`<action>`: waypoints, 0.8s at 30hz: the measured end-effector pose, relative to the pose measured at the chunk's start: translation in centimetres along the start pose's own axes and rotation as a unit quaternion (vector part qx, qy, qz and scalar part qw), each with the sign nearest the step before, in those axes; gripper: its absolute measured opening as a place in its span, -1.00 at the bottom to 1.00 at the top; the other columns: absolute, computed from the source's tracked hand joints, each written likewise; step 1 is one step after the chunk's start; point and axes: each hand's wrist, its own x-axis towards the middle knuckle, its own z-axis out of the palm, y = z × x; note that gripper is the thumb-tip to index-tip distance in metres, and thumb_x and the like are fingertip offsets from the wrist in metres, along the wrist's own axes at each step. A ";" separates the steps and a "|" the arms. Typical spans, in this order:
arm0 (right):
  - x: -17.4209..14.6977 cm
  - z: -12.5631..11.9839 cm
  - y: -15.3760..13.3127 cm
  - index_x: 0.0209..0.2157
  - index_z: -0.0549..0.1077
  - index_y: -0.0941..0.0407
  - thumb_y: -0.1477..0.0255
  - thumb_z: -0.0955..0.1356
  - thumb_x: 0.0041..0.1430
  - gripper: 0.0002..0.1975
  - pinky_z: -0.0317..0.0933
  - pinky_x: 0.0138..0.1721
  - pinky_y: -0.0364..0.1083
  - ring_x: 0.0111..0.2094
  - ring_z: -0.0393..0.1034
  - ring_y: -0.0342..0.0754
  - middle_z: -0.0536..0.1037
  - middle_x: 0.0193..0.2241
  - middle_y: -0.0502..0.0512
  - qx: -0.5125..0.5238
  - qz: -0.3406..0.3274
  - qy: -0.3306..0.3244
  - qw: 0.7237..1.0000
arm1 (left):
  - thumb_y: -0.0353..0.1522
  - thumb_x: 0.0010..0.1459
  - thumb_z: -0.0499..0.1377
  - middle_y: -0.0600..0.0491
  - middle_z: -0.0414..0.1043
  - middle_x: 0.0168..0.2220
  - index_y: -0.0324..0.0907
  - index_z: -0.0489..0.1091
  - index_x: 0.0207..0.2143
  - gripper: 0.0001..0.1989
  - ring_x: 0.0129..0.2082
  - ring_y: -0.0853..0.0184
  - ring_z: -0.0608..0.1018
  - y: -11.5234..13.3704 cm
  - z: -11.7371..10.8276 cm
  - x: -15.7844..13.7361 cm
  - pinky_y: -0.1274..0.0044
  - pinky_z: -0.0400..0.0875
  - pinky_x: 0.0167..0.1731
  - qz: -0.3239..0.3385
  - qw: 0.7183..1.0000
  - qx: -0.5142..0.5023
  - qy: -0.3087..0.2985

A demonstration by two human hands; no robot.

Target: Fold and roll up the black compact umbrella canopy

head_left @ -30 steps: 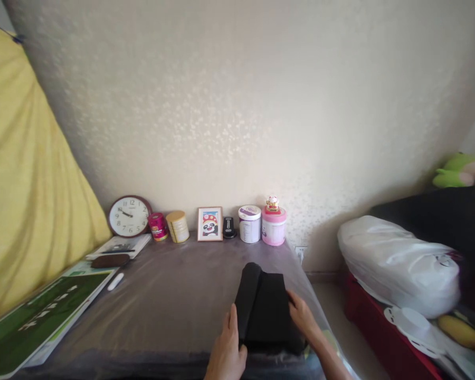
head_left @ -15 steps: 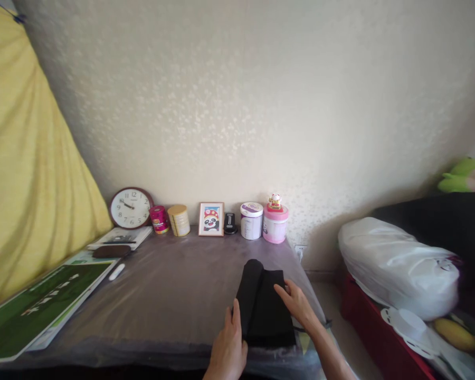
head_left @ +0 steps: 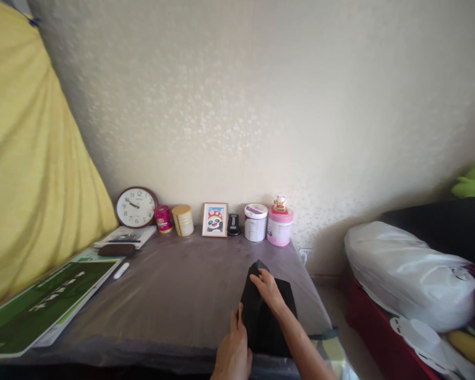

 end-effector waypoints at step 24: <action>-2.2 1.3 -1.8 -0.33 0.45 0.08 0.42 0.15 0.20 -0.74 0.21 -0.38 -0.20 -0.43 0.46 -0.14 0.58 -0.45 -0.01 -0.196 -0.143 -0.134 0.961 | -0.48 -0.16 0.09 -0.04 -0.25 0.30 -0.23 -0.14 0.23 -0.15 0.26 0.06 -0.06 -1.3 0.4 0.8 0.21 -0.05 0.21 0.114 0.991 0.020 0.067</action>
